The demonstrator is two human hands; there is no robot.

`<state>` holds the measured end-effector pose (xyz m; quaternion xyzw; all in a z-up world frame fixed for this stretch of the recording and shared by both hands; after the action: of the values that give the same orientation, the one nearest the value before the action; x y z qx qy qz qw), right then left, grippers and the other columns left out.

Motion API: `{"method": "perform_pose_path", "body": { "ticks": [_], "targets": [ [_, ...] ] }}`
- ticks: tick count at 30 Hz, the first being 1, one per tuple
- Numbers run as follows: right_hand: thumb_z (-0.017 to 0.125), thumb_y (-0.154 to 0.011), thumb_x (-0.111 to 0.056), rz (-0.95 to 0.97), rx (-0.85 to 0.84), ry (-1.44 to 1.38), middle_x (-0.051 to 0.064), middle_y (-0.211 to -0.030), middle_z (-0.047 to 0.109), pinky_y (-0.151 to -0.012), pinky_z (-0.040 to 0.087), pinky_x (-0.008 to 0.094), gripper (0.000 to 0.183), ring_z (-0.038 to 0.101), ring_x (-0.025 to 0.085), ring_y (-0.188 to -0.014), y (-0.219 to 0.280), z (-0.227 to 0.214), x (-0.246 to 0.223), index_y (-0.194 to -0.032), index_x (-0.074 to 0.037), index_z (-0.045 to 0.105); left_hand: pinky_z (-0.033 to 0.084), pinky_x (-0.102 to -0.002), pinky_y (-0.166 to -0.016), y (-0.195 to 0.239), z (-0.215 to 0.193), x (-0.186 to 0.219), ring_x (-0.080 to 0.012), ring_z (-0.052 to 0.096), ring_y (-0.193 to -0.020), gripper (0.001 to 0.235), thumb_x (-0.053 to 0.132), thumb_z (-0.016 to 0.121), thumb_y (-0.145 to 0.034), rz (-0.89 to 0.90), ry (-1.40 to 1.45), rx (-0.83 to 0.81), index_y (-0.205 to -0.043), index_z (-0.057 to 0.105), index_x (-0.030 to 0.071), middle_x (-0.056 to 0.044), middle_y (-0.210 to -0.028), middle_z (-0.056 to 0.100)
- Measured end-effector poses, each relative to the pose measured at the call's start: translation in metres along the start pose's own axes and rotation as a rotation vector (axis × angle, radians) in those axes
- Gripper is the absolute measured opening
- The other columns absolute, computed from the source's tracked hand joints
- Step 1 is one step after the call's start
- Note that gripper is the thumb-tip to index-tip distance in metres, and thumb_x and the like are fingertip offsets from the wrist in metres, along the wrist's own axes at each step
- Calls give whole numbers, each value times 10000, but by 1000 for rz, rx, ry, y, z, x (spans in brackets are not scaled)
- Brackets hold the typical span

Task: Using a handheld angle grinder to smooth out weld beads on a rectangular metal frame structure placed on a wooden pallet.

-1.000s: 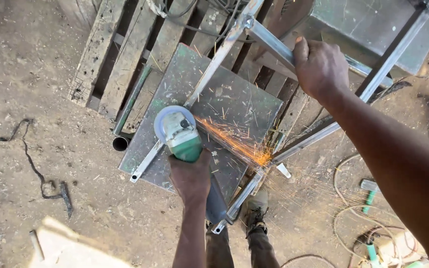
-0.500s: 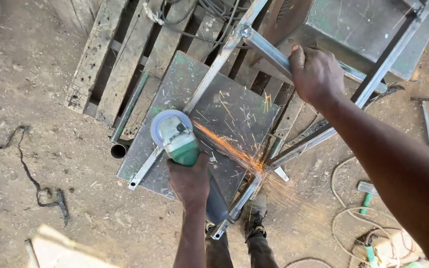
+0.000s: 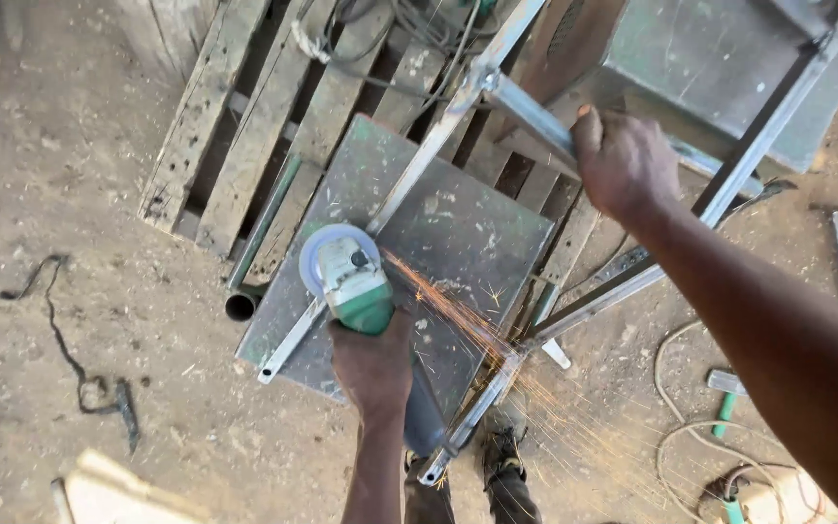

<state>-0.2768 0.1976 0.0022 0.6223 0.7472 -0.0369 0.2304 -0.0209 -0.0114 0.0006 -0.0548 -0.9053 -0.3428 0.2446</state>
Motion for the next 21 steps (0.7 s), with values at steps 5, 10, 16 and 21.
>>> {"method": "perform_pose_path", "body": {
  "ticks": [5, 10, 16, 21],
  "targets": [
    [329, -1133, -439, -35, 40, 27, 291, -914, 719, -836, 520, 664, 626, 684, 555, -934, 16, 1, -8, -934, -15, 744, 552, -571, -822, 5, 8, -7, -475, 704, -1042, 688, 412, 791, -704, 58, -46, -28, -1209, 533, 24, -241, -1023, 689],
    [321, -1119, -433, 41, -15, 0, 268, -911, 730, -828, 529, 648, 621, 691, 534, -944, 14, -7, -13, -926, -27, 750, 580, -557, -808, 9, 8, -7, -443, 734, -987, 667, 414, 811, -674, -39, -54, 1, -1176, 532, 74, -198, -968, 721],
    [340, -1122, -448, 26, -12, 10, 246, -931, 729, -816, 543, 620, 587, 695, 512, -947, 6, 2, 2, -957, -67, 755, 559, -549, -738, -1, 4, -16, -457, 731, -922, 694, 439, 779, -680, -44, -40, -30, -1182, 492, 55, -217, -928, 692],
    [356, -1128, -431, 18, 12, -35, 261, -941, 723, -814, 536, 627, 566, 676, 535, -960, 12, 2, 0, -971, -61, 754, 602, -453, -598, 7, 8, -11, -344, 744, -736, 594, 313, 771, -746, -6, 11, -40, -1192, 514, 15, -159, -853, 676]
  ]
}}
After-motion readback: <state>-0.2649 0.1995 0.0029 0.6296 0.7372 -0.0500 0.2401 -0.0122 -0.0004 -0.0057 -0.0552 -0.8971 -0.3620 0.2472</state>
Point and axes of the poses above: each hand's wrist, its own y-axis away from the middle knuckle, its own z-axis out of the palm, x = y × z, the point moved 2 cm from there along -y, towards the middle knuckle
